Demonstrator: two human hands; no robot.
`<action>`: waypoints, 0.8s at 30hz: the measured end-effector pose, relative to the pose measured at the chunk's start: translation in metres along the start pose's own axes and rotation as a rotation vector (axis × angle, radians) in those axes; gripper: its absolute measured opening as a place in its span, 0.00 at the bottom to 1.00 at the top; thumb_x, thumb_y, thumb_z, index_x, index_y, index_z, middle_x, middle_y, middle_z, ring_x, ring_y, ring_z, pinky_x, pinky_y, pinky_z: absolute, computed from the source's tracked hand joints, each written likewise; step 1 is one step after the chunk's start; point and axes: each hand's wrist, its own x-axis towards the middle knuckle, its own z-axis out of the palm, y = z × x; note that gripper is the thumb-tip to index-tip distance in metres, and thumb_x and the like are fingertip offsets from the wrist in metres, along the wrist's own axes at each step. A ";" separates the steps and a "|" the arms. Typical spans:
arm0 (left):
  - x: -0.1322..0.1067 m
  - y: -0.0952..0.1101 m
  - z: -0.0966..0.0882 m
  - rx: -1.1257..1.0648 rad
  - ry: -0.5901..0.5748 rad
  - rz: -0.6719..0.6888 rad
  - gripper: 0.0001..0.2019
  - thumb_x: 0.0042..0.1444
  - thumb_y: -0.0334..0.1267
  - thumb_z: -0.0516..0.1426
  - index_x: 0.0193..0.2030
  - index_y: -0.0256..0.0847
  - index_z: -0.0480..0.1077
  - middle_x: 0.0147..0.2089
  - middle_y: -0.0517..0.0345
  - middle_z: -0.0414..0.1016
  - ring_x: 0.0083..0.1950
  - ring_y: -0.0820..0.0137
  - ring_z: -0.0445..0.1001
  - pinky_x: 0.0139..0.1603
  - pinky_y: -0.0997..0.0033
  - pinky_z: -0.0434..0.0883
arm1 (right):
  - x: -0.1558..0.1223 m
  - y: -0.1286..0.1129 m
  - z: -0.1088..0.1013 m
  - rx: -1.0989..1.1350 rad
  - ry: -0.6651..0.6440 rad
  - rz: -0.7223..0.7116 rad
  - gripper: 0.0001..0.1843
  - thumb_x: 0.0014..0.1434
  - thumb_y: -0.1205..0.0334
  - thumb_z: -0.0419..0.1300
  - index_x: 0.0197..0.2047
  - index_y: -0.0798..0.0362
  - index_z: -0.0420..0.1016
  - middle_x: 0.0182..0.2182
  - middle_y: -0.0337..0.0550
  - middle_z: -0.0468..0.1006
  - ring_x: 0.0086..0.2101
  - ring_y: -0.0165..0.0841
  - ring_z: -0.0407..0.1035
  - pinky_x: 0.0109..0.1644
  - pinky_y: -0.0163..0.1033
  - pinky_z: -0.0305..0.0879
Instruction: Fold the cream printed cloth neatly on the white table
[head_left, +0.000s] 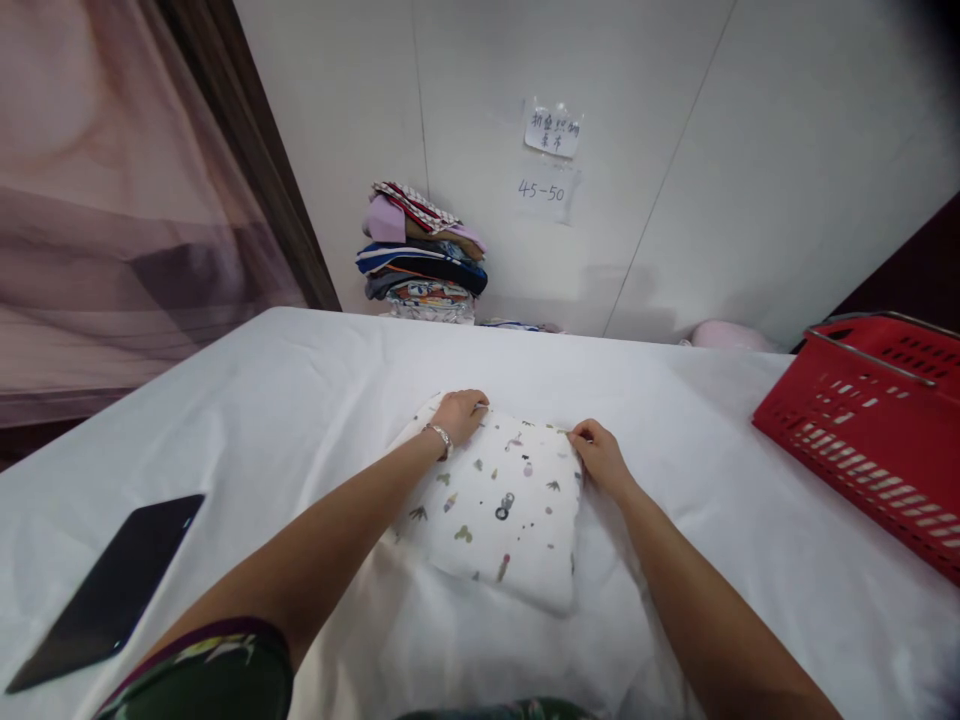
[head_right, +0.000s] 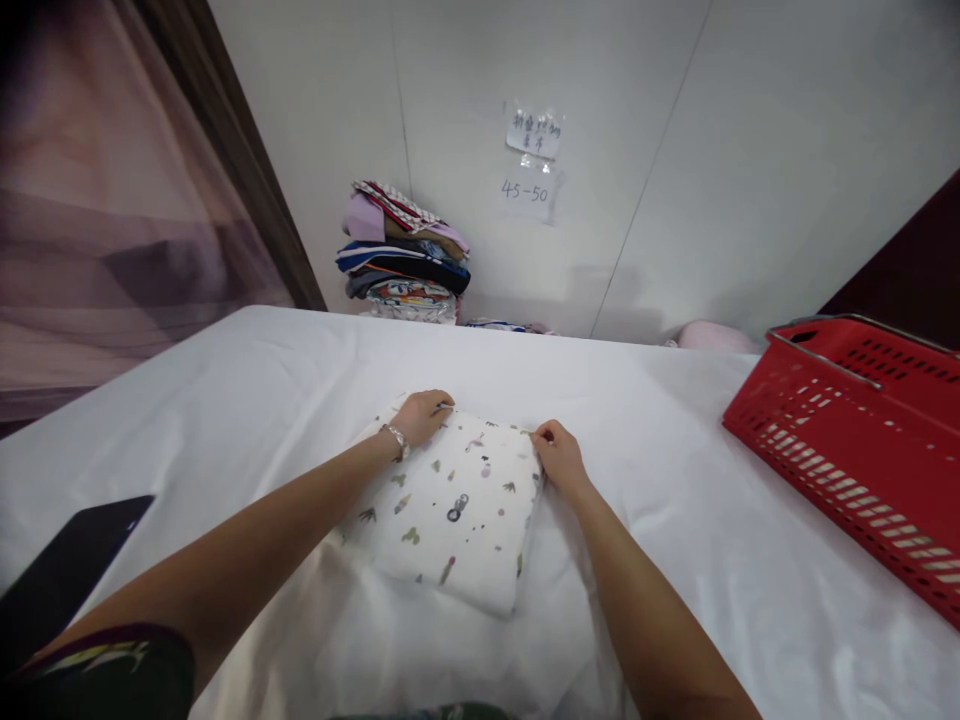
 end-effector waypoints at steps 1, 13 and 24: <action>0.000 -0.001 0.001 0.001 0.008 0.019 0.12 0.56 0.38 0.49 0.44 0.43 0.69 0.46 0.56 0.73 0.48 0.67 0.69 0.55 0.66 0.60 | -0.001 0.000 0.000 -0.005 -0.003 0.007 0.11 0.51 0.52 0.54 0.31 0.52 0.68 0.27 0.38 0.72 0.29 0.32 0.64 0.36 0.38 0.61; 0.002 0.003 -0.002 0.039 -0.007 0.070 0.12 0.58 0.40 0.47 0.37 0.43 0.71 0.41 0.56 0.74 0.45 0.67 0.69 0.57 0.64 0.56 | -0.018 -0.024 -0.006 -0.203 0.047 -0.241 0.13 0.58 0.55 0.48 0.37 0.51 0.70 0.33 0.43 0.73 0.34 0.33 0.66 0.39 0.37 0.61; 0.009 0.004 0.001 0.046 -0.024 0.031 0.14 0.58 0.39 0.47 0.39 0.44 0.73 0.43 0.56 0.74 0.47 0.66 0.70 0.57 0.64 0.58 | -0.009 -0.003 0.000 -0.386 -0.059 -0.105 0.18 0.57 0.56 0.47 0.44 0.53 0.72 0.40 0.46 0.75 0.42 0.37 0.67 0.47 0.42 0.61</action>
